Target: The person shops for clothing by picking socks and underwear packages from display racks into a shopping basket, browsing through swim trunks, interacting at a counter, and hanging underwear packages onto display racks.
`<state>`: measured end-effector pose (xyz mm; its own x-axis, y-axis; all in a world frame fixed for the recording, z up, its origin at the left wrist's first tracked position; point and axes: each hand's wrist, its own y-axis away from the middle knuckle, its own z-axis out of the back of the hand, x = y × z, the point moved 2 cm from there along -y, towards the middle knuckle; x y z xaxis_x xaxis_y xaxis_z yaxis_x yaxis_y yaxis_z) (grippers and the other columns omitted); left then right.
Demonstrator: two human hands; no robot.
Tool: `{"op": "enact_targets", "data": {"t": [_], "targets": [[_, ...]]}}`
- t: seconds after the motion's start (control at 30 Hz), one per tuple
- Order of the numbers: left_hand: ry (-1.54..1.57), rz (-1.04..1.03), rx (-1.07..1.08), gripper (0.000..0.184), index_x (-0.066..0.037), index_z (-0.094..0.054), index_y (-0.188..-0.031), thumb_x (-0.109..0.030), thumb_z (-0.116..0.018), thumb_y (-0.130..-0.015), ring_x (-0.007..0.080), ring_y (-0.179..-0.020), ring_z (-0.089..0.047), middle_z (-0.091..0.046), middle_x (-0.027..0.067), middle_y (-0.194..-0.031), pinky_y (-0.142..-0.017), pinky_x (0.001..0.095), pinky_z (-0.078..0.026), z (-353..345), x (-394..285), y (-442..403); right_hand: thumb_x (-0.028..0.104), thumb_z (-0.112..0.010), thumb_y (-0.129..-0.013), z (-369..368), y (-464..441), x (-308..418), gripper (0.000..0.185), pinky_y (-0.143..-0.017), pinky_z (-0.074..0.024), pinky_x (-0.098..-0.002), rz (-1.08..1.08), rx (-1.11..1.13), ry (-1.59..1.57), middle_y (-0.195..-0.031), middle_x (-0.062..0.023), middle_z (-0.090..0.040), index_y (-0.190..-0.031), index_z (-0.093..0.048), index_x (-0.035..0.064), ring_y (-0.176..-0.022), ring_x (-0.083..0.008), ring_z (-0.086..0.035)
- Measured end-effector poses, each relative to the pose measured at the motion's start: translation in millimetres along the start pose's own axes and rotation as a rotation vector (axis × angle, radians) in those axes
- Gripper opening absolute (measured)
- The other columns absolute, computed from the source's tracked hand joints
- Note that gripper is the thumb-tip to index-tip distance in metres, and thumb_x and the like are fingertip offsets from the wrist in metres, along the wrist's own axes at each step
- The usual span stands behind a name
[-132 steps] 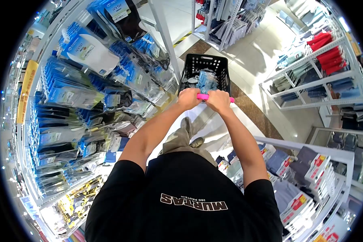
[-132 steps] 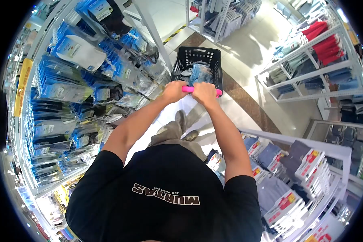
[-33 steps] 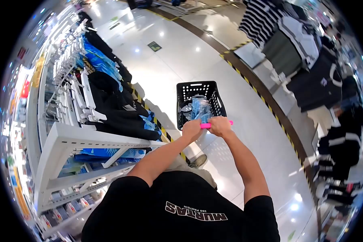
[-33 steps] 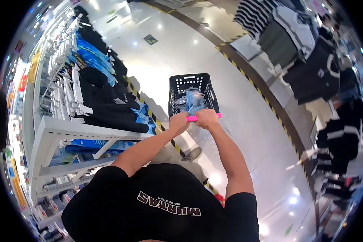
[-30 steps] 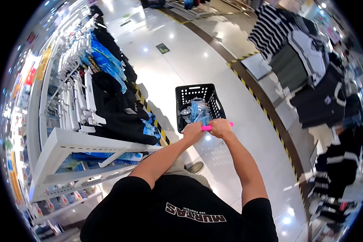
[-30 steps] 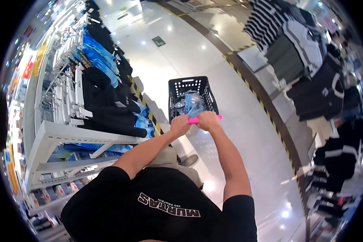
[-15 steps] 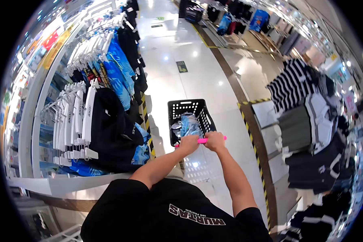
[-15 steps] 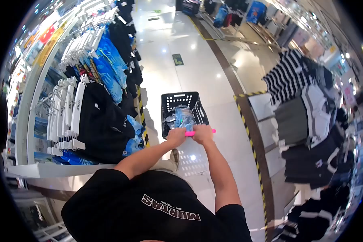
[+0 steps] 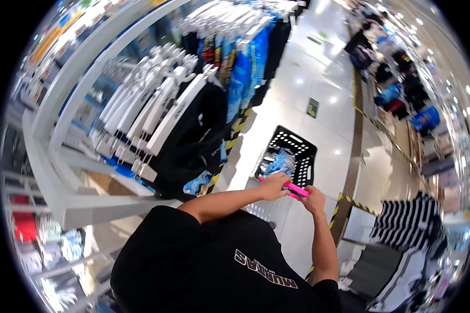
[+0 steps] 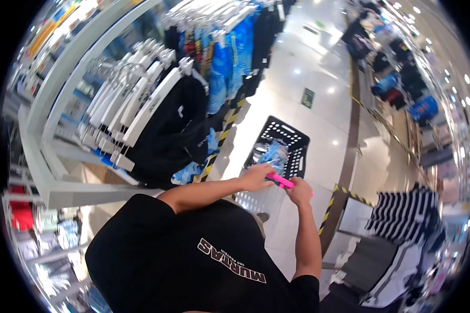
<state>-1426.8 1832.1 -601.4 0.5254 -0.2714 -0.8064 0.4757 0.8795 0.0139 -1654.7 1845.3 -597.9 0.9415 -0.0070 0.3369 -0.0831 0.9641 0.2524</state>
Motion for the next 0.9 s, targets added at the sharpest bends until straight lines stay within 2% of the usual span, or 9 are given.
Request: {"op": "enact_targets", "data": {"t": [0.07, 0.27, 0.33, 0.43, 0.57, 0.7, 0.8, 0.83, 0.9], "targets": [[0.222, 0.186, -0.160, 0.037, -0.006, -0.066, -0.111, -0.029, -0.075, -0.084, 0.0321, -0.104, -0.063, -0.063, 0.0151, -0.110, -0.092, 0.0413, -0.050, 30, 10, 18, 0.041, -0.079, -0.076, 4, -21, -2, 0.029, -0.074, -0.0528, -0.0454, -0.023, 0.024, 0.013, -0.089, -0.0085, -0.070, -0.089, -0.073, 0.0155, -0.087, -0.0319, -0.068], [0.003, 0.320, -0.716, 0.018, -0.001, -0.067, -0.096, -0.014, -0.075, -0.086, 0.0294, -0.097, -0.064, -0.065, 0.0122, -0.101, -0.086, 0.0362, -0.050, 140, -11, 127, 0.038, -0.082, -0.077, 16, -67, -25, 0.037, -0.077, -0.0540, -0.0416, -0.002, 0.151, -0.124, -0.092, -0.0105, -0.073, -0.103, -0.072, 0.0126, -0.085, -0.0291, -0.070], [-0.161, 0.347, -0.915, 0.016, -0.002, -0.068, -0.094, -0.012, -0.076, -0.085, 0.0283, -0.094, -0.064, -0.064, 0.0114, -0.100, -0.083, 0.0362, -0.050, 165, -36, 149, 0.032, -0.082, -0.081, 18, -86, -31, 0.045, -0.081, -0.0527, -0.0392, 0.122, 0.192, -0.566, -0.102, -0.0107, -0.071, -0.115, -0.067, 0.0067, -0.092, -0.0240, -0.068], [-0.321, 0.381, -1.261, 0.015, -0.001, -0.065, -0.093, -0.006, -0.075, -0.083, 0.0293, -0.092, -0.060, -0.062, 0.0129, -0.099, -0.082, 0.0357, -0.048, 178, -76, 163, 0.024, -0.080, -0.084, 46, -121, 4, 0.050, -0.089, -0.0491, -0.0358, 0.215, 0.106, -0.697, -0.115, -0.0116, -0.067, -0.125, -0.061, 0.0015, -0.106, -0.0207, -0.062], [-0.707, 0.356, -1.642, 0.037, 0.000, -0.059, -0.115, -0.010, -0.076, -0.085, 0.0295, -0.102, -0.055, -0.056, 0.0165, -0.113, -0.092, 0.0381, -0.043, 185, -115, 164, 0.014, -0.074, -0.089, 96, -158, 120, 0.042, -0.102, -0.0457, -0.0380, 0.535, 0.113, -0.850, -0.119, -0.0153, -0.067, -0.125, -0.060, -0.0029, -0.113, -0.0257, -0.063], [-0.608, 0.542, -1.944, 0.067, 0.002, -0.037, -0.142, -0.020, -0.074, -0.090, 0.0263, -0.112, -0.051, -0.051, 0.0168, -0.124, -0.100, 0.0390, -0.039, 188, -115, 163, 0.016, -0.076, -0.087, 162, -161, 264, 0.042, -0.097, -0.0469, -0.0365, 1.035, 0.113, -0.886, -0.116, -0.0147, -0.067, -0.123, -0.062, -0.0006, -0.109, -0.0267, -0.063], [-0.341, 0.583, -1.946, 0.070, 0.003, -0.035, -0.143, -0.022, -0.074, -0.091, 0.0245, -0.114, -0.051, -0.049, 0.0181, -0.132, -0.100, 0.0378, -0.040, 191, -128, 143, 0.024, -0.079, -0.085, 206, -136, 346, 0.046, -0.098, -0.0448, -0.0408, 1.407, -0.112, -0.847, -0.114, -0.0157, -0.064, -0.121, -0.062, 0.0016, -0.110, -0.0343, -0.058], [-0.193, 0.487, -2.026, 0.058, 0.005, -0.047, -0.134, -0.024, -0.074, -0.092, 0.0203, -0.103, -0.058, -0.060, 0.0169, -0.118, -0.090, 0.0348, -0.046, 191, -128, 137, 0.029, -0.079, -0.085, 213, -130, 367, 0.047, -0.098, -0.0437, -0.0429, 1.460, -0.137, -0.823, -0.111, -0.0164, -0.064, -0.120, -0.062, 0.0020, -0.110, -0.0364, -0.056], [-0.058, 0.712, -1.900, 0.046, 0.006, -0.055, -0.123, -0.026, -0.072, -0.093, 0.0187, -0.092, -0.061, -0.065, 0.0149, -0.102, -0.082, 0.0339, -0.048, 185, -126, 150, 0.037, -0.076, -0.086, 202, -131, 401, 0.047, -0.099, -0.0415, -0.0448, 1.568, -0.160, -0.781, -0.110, -0.0147, -0.064, -0.115, -0.065, 0.0025, -0.110, -0.0365, -0.055]]}}
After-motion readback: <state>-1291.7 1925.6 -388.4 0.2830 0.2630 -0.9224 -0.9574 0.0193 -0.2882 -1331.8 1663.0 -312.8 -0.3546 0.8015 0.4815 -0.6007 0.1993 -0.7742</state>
